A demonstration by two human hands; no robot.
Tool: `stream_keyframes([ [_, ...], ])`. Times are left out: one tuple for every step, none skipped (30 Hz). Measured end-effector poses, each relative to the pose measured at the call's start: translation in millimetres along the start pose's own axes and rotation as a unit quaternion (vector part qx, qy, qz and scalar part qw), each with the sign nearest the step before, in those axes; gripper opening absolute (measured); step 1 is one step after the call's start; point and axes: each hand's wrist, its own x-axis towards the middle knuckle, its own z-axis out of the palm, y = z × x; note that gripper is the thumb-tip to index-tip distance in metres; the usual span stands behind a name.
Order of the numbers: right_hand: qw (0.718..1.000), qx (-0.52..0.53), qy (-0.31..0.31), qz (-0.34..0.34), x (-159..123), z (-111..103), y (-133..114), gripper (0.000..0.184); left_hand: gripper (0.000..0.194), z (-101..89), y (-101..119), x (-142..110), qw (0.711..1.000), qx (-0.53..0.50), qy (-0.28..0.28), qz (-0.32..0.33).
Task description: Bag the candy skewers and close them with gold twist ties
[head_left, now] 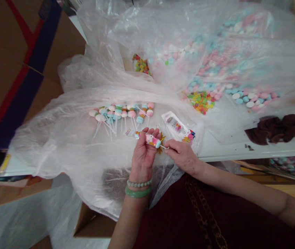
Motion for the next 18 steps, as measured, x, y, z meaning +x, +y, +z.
stream_keyframes([
  [0.999, -0.035, -0.002, -0.022, -1, 0, -1, 0.009, 0.015, 1.3, 0, 0, 1.000, -0.018, 0.009, 0.001],
  [0.998, -0.057, -0.004, -0.035, -2, 1, -3, 0.010, 0.017, 2.7, 0, 0, 0.999, -0.032, 0.017, 0.003],
  [0.997, -0.071, -0.005, -0.042, -2, 2, -4, 0.011, 0.019, 4.0, -1, 0, 0.999, -0.043, 0.021, 0.006],
  [0.996, -0.080, -0.004, -0.044, -3, 2, -5, 0.011, 0.022, 5.1, -1, 0, 0.998, -0.049, 0.023, 0.010],
  [0.995, -0.086, -0.003, -0.046, -3, 3, -6, 0.011, 0.023, 5.9, -2, 0, 0.998, -0.053, 0.022, 0.015],
  [0.994, -0.093, -0.001, -0.048, -3, 3, -6, 0.012, 0.025, 6.5, -2, 0, 0.998, -0.055, 0.019, 0.019],
  [0.993, -0.104, 0.000, -0.051, -4, 3, -7, 0.012, 0.025, 6.9, -3, 0, 0.998, -0.055, 0.018, 0.021],
  [0.992, -0.117, -0.001, -0.056, -5, 3, -7, 0.014, 0.025, 7.1, -3, -1, 0.998, -0.055, 0.018, 0.023],
  [0.989, -0.132, -0.004, -0.062, -6, 3, -8, 0.015, 0.025, 7.2, -3, -1, 0.998, -0.056, 0.021, 0.023],
  [0.987, -0.146, -0.009, -0.069, -8, 4, -9, 0.016, 0.025, 7.2, -3, -1, 0.998, -0.057, 0.025, 0.022],
  [0.984, -0.159, -0.015, -0.078, -9, 4, -10, 0.016, 0.025, 7.3, -3, -1, 0.998, -0.060, 0.030, 0.021],
  [0.982, -0.170, -0.020, -0.086, -11, 4, -12, 0.016, 0.025, 7.4, -2, -1, 0.997, -0.064, 0.035, 0.021],
  [0.979, -0.178, -0.023, -0.094, -12, 4, -13, 0.017, 0.024, 7.6, -2, -1, 0.997, -0.068, 0.038, 0.022],
  [0.977, -0.185, -0.025, -0.101, -13, 4, -14, 0.018, 0.024, 7.8, -1, -1, 0.996, -0.072, 0.039, 0.022],
  [0.975, -0.191, -0.026, -0.106, -14, 4, -15, 0.018, 0.024, 8.0, 0, -1, 0.996, -0.075, 0.037, 0.024],
  [0.974, -0.196, -0.027, -0.109, -15, 4, -16, 0.019, 0.024, 8.2, 1, -1, 0.996, -0.077, 0.034, 0.026],
  [0.973, -0.199, -0.028, -0.112, -15, 4, -17, 0.020, 0.024, 8.3, 1, -1, 0.996, -0.078, 0.030, 0.028],
  [0.973, -0.200, -0.028, -0.114, -15, 4, -17, 0.020, 0.024, 8.3, 2, -1, 0.996, -0.078, 0.027, 0.029],
])
